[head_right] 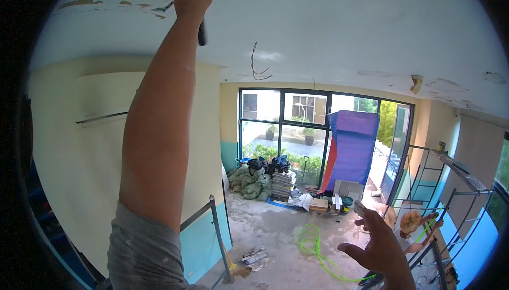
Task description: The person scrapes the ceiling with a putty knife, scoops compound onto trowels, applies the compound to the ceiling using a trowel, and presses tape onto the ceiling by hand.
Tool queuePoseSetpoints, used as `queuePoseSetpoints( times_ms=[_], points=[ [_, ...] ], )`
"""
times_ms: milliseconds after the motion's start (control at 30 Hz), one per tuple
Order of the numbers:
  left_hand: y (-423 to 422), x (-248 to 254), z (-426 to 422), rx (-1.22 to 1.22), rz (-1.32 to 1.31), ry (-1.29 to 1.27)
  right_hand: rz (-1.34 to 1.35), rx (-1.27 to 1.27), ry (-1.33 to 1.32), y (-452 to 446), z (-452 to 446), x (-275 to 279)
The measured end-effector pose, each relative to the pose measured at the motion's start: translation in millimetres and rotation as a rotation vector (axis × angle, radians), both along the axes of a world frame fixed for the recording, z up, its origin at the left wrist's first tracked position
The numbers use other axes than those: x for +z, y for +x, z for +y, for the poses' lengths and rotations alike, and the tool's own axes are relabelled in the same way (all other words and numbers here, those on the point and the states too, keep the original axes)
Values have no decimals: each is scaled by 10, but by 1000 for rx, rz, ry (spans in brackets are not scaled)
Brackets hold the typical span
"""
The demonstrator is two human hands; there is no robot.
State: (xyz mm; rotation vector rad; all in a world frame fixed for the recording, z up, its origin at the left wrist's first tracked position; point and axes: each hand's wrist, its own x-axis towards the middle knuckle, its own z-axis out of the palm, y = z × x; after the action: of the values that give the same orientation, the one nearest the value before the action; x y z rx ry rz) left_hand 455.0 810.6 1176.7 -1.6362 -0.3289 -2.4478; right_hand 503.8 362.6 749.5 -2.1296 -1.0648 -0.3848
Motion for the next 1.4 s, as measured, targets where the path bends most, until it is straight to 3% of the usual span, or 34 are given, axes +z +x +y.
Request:
queuePoseSetpoints(
  times_ms=[33, 233, 267, 300, 367, 400, 433, 467, 533, 567, 633, 700, 767, 900, 933, 967, 1000, 1067, 1100, 1167, 1267, 1367, 1400],
  points=[
    [3, -38, -36, 328, -31, -13, -2, 1, -7, 6, 28, -7],
    [-168, -395, -67, 107, 6, -88, -34, 140, 36, 181, 217, -106],
    [-161, -610, -135, -60, 13, -59, -33, 184, 54, 231, 276, -139],
    [-121, -905, -258, -223, 20, -30, -31, 230, 73, 286, 348, -180],
    [81, -1603, -400, -629, 193, -235, -32, 358, 141, 475, 527, -356],
    [268, -2051, -480, -676, 173, -268, 57, 442, 187, 520, 661, -397],
    [475, -2584, -576, -493, 136, -223, 147, 524, 232, 548, 816, -442],
    [280, -2991, -980, -720, 391, -425, 178, 568, 269, 653, 976, -554],
    [426, -3910, -1240, -770, 470, -441, 246, 655, 342, 883, 1329, -928],
    [499, -4369, -1371, -794, 510, -450, 475, 681, 362, 900, 1474, -1159],
    [555, -5125, -1599, -729, 441, -353, 940, 818, 575, 775, 1762, -1622],
    [479, -5627, -1673, -835, 442, -588, 960, 845, 368, 619, 1822, -1996],
    [376, -6012, -1648, -725, 290, -675, 1207, 799, 295, 326, 1689, -2022],
    [-74, -6693, -1481, -561, 354, -873, 1329, 974, 88, 133, 1497, -2366],
    [-189, -6922, -1383, -352, 350, -764, 1419, 1059, 55, 96, 1467, -2534],
    [-361, -7084, -1389, -341, 386, -940, 1518, 1135, 21, 33, 1393, -2690],
    [-489, -7404, -1335, -340, 372, -972, 1272, 1102, -99, -59, 1274, -2741],
    [-818, -7926, -1385, -391, 231, -1329, 767, 1071, -328, -265, 1209, -2669],
    [-982, -8275, -1415, -331, 126, -1375, 765, 1074, -374, -325, 1234, -2626],
    [-1286, -8575, -1575, -838, -477, -1723, 911, 978, -466, -287, 1322, -3071],
    [-1469, -8550, -1948, -1171, -952, -1617, 952, 820, -697, -392, 1264, -3310],
    [-1426, -8490, -2187, -1252, -1074, -1590, 884, 850, -907, -510, 1203, -3666],
    [-1417, -8544, -2243, -1256, -1066, -1628, 982, 901, -870, -527, 1171, -3753]
  ],
)
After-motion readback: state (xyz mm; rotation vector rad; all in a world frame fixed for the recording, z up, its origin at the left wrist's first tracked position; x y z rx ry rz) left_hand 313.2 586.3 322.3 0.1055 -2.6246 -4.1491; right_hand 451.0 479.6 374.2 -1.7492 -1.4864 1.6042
